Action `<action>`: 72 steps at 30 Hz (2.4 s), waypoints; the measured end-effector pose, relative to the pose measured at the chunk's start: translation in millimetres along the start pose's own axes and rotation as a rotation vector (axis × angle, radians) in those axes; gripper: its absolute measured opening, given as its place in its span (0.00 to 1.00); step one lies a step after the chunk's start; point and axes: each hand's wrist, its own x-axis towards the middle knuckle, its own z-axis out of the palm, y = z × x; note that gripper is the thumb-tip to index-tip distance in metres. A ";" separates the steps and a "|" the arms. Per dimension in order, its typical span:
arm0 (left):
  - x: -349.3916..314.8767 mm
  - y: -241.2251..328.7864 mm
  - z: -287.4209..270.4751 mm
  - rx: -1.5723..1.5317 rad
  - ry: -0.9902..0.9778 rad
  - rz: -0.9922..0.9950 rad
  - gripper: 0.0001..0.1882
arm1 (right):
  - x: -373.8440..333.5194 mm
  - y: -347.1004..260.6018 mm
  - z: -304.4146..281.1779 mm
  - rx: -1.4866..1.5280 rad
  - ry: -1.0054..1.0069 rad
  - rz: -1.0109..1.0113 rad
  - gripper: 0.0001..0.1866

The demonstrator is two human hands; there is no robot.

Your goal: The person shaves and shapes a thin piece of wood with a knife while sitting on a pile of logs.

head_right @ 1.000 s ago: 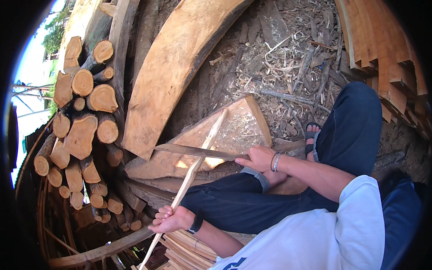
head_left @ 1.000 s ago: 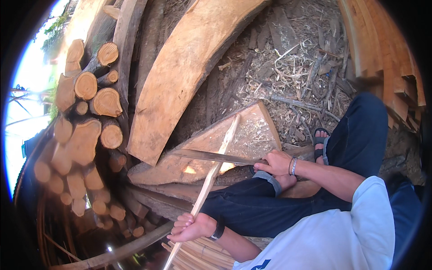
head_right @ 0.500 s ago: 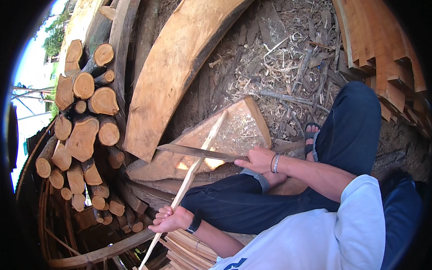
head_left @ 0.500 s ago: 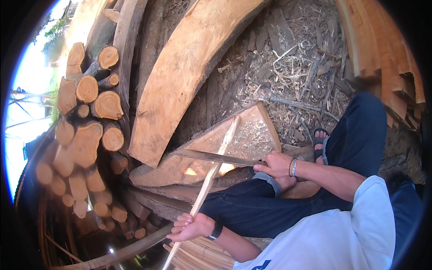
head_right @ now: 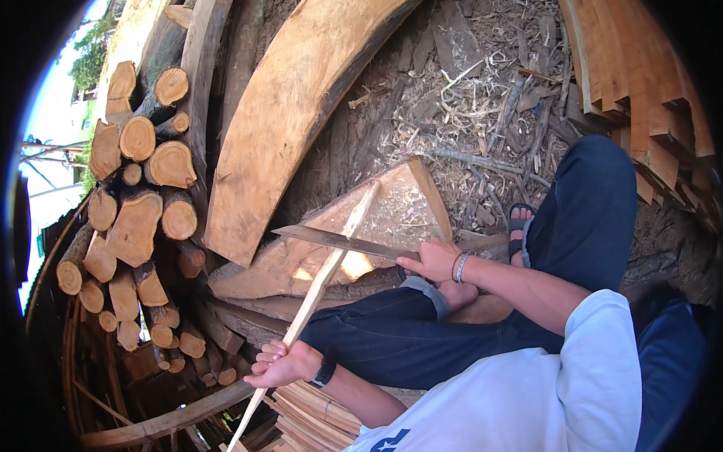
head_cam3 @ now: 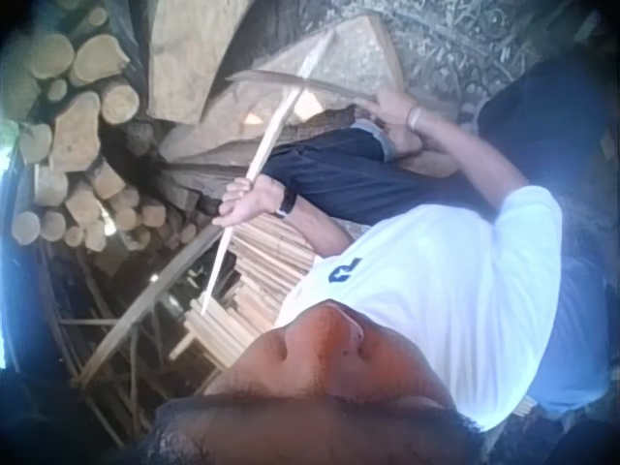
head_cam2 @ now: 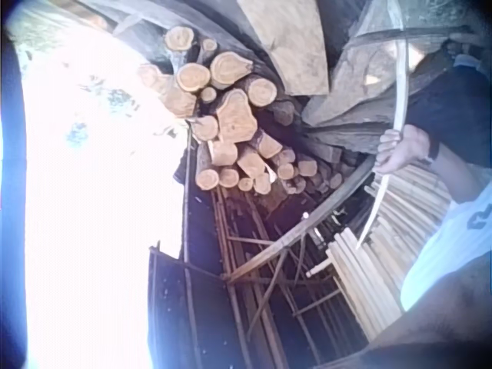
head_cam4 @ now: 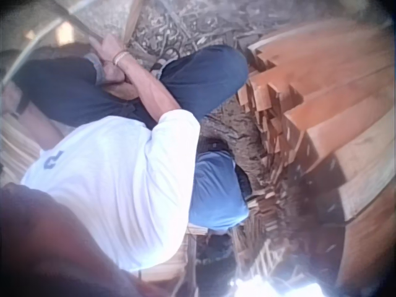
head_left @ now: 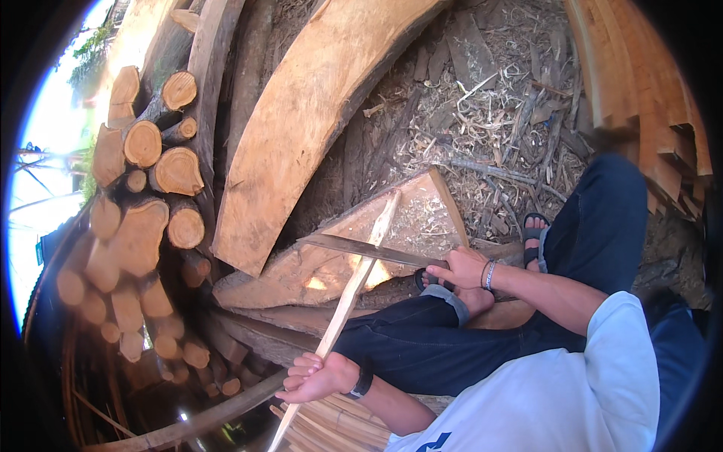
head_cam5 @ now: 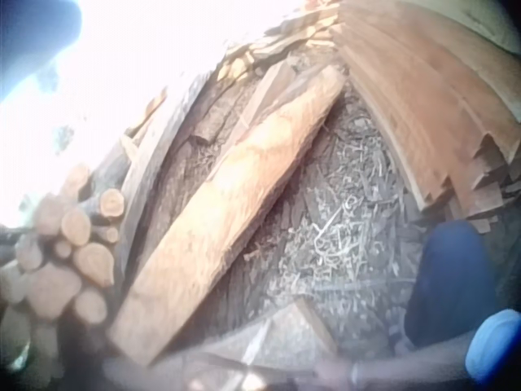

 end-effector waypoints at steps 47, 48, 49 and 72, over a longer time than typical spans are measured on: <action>19.7 -11.3 -6.4 -0.418 -1.039 -0.143 0.22 | -9.5 -36.4 -36.5 -0.122 0.104 0.043 0.36; 20.7 -12.4 -9.1 -0.414 -1.043 -0.141 0.22 | -10.4 -35.0 -35.9 -0.105 0.116 0.011 0.37; 20.8 -14.0 -10.2 -0.412 -1.047 -0.139 0.22 | -12.8 -34.8 -35.2 -0.088 0.130 -0.019 0.37; 24.3 -7.3 -28.1 -0.401 -0.941 -0.182 0.22 | -18.5 -48.0 -35.4 -0.120 0.113 -0.120 0.35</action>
